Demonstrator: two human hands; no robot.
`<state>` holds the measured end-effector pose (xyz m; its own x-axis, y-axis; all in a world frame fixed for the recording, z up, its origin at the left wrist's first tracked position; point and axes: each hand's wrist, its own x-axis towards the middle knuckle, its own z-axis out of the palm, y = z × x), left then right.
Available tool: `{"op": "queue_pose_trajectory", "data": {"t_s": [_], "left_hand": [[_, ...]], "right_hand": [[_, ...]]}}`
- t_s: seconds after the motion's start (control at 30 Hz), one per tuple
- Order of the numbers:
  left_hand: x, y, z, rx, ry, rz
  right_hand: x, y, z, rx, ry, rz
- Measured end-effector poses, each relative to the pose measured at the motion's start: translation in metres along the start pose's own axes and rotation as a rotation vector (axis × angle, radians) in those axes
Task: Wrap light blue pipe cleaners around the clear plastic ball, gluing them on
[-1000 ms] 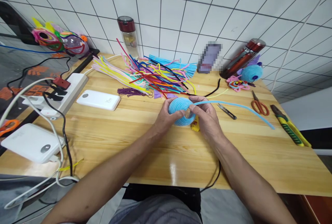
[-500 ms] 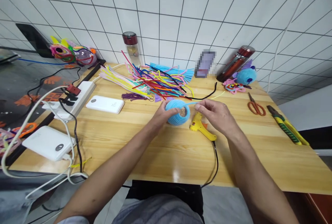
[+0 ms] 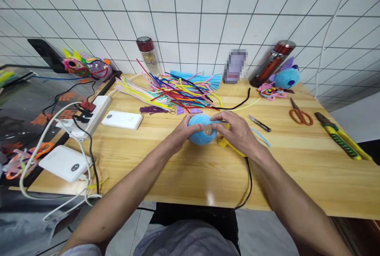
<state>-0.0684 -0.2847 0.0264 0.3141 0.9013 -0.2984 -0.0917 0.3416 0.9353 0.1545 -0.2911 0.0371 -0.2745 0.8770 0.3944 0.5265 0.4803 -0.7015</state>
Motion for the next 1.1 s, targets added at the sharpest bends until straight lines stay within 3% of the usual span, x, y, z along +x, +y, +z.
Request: {"op": "queue_pose_trajectory", "data": {"t_s": [0.57, 1.1], "left_hand": [[0.002, -0.006, -0.007, 0.007, -0.080, 0.004], [0.002, -0.006, -0.008, 0.043, -0.076, 0.020]], "right_hand": [[-0.005, -0.011, 0.004, -0.010, 0.000, -0.079], [-0.006, -0.016, 0.005, -0.050, 0.021, -0.038]]}}
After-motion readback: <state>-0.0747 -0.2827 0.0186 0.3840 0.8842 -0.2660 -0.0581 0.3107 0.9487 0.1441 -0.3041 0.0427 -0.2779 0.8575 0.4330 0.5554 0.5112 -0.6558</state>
